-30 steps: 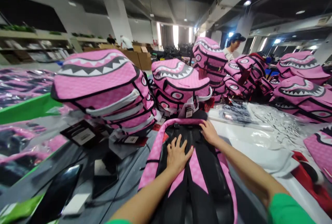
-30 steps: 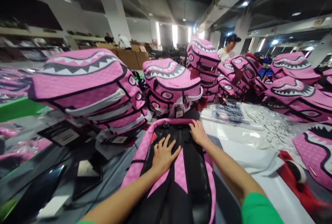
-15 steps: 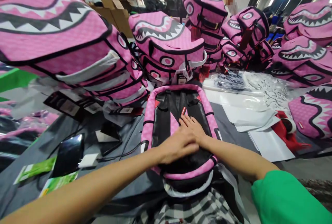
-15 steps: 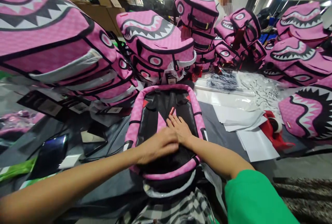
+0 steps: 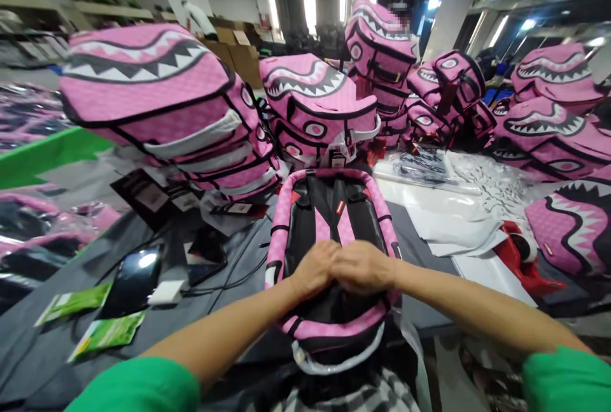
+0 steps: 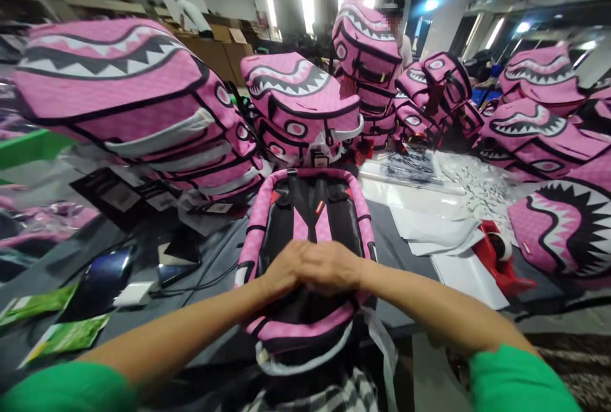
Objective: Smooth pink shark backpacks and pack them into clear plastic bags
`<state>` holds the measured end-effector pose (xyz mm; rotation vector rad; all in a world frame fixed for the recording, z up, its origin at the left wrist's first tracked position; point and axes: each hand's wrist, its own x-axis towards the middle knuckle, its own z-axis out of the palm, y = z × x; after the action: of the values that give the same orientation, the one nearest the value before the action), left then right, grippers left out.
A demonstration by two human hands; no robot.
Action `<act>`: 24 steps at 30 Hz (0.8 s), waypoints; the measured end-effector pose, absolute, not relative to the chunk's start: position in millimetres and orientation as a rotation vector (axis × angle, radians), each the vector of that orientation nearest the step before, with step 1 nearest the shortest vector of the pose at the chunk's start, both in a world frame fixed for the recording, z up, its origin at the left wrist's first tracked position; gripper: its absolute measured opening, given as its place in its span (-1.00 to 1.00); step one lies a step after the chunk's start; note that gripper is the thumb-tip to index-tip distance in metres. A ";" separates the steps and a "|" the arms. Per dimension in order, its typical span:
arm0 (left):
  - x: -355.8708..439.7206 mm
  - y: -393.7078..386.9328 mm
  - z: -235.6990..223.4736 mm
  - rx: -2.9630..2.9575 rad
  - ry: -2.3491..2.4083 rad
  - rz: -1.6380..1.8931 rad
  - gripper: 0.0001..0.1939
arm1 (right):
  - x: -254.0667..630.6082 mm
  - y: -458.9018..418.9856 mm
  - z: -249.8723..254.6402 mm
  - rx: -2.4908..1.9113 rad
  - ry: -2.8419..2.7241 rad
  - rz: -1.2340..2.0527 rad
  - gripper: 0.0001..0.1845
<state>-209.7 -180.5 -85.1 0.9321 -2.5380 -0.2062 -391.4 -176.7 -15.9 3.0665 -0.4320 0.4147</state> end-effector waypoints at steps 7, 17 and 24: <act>-198.6 -206.9 -100.5 1.425 -2.364 -0.198 -0.34 | -377.6 -161.3 -59.9 3.241 -0.035 -0.068 -0.84; -202.6 -188.0 -93.4 1.480 -2.424 -0.286 -0.24 | -384.9 -143.6 -84.8 3.017 -0.340 0.199 -0.89; -200.4 -128.4 -76.2 1.377 -2.627 -0.468 -0.09 | -402.9 -181.1 -31.4 2.481 -1.250 0.727 -0.59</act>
<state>-200.4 -128.4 -76.2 1.3766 -2.6270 -0.4677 -402.9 -181.1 -31.4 2.4811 -1.2503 0.7265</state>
